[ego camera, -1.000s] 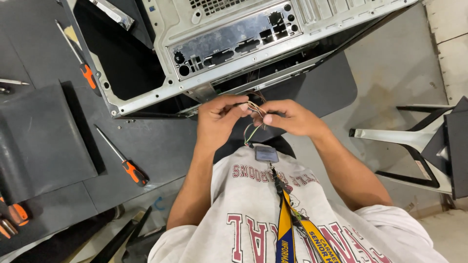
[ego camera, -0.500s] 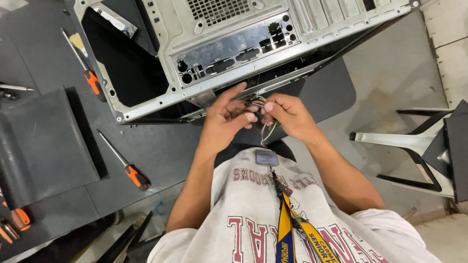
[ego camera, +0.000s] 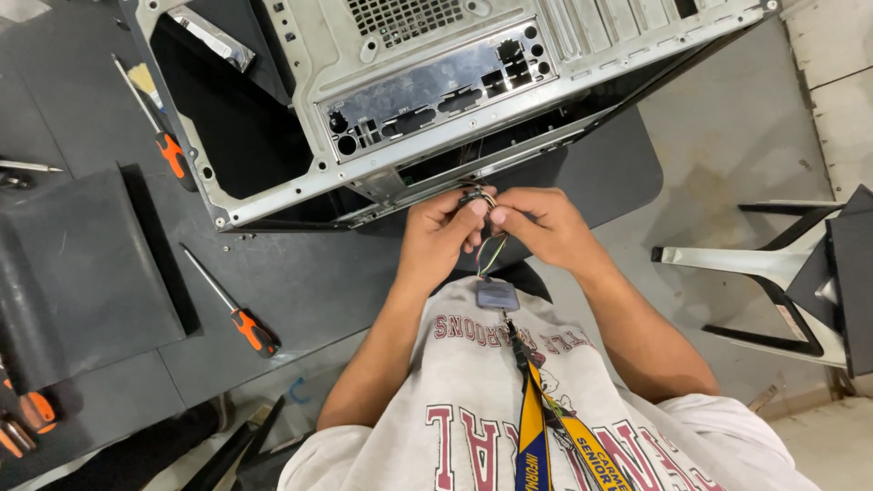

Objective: The person places a computer case on a workbench and organizes the internal front panel wires by untangling and separating them.

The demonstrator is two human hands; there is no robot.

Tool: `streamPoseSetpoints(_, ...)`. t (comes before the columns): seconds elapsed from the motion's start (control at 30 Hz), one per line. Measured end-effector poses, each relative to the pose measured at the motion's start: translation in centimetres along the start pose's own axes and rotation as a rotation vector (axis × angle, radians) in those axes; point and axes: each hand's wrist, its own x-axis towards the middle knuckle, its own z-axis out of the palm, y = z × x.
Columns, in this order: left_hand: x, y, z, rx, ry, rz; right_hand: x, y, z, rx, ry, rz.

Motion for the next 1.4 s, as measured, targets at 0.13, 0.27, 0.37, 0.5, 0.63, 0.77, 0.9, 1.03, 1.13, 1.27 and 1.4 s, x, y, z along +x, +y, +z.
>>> streamPoseSetpoints(0.13, 0.4, -0.1, 0.2, -0.003, -0.009, 0.026, -0.1, -0.9, -0.5, -0.018, -0.016, -0.006)
streamPoseSetpoints(0.27, 0.6, 0.8, 0.9, 0.047, -0.01, 0.063, -0.1, -0.8, -0.4, 0.006, -0.042, 0.05)
streamPoseSetpoints(0.37, 0.5, 0.5, 0.7, 0.053, 0.021, 0.071, -0.3, -0.2, -0.4, 0.073, -0.064, 0.065)
streamPoseSetpoints(0.5, 1.0, -0.6, -0.2, 0.01, 0.069, 0.098, -0.1, -1.0, -1.3, 0.16, -0.116, 0.036)
streamPoseSetpoints(0.63, 1.3, -0.3, -0.6, 0.05, 0.051, 0.131, -0.9, 1.1, -1.9, 0.188, -0.148, 0.067)
streamPoseSetpoints(0.77, 1.4, -0.8, -0.8, 0.041, 0.057, 0.155, -1.4, 2.2, -1.9, 0.162, -0.104, 0.101)
streamPoseSetpoints(0.9, 1.2, -1.1, -1.1, -0.057, 0.116, 0.158, -2.2, 3.9, -1.6, 0.171, 0.037, 0.13)
streamPoseSetpoints(1.03, 1.1, -1.9, -0.9, -0.057, 0.121, 0.149, -2.8, 2.9, -1.0, 0.133, 0.082, 0.105)
streamPoseSetpoints(1.13, 1.3, -2.1, -0.2, -0.094, 0.079, 0.171, -2.9, 2.0, 0.3, -0.258, 0.084, -0.114)
streamPoseSetpoints(1.27, 2.0, -1.7, 1.0, -0.08, 0.051, 0.199, -3.4, 3.2, 1.3, -0.434, 0.198, -0.122)
streamPoseSetpoints(1.4, 2.9, -1.2, 2.8, -0.074, 0.005, 0.217, -3.9, 4.5, 0.8, -0.413, 0.276, -0.082)
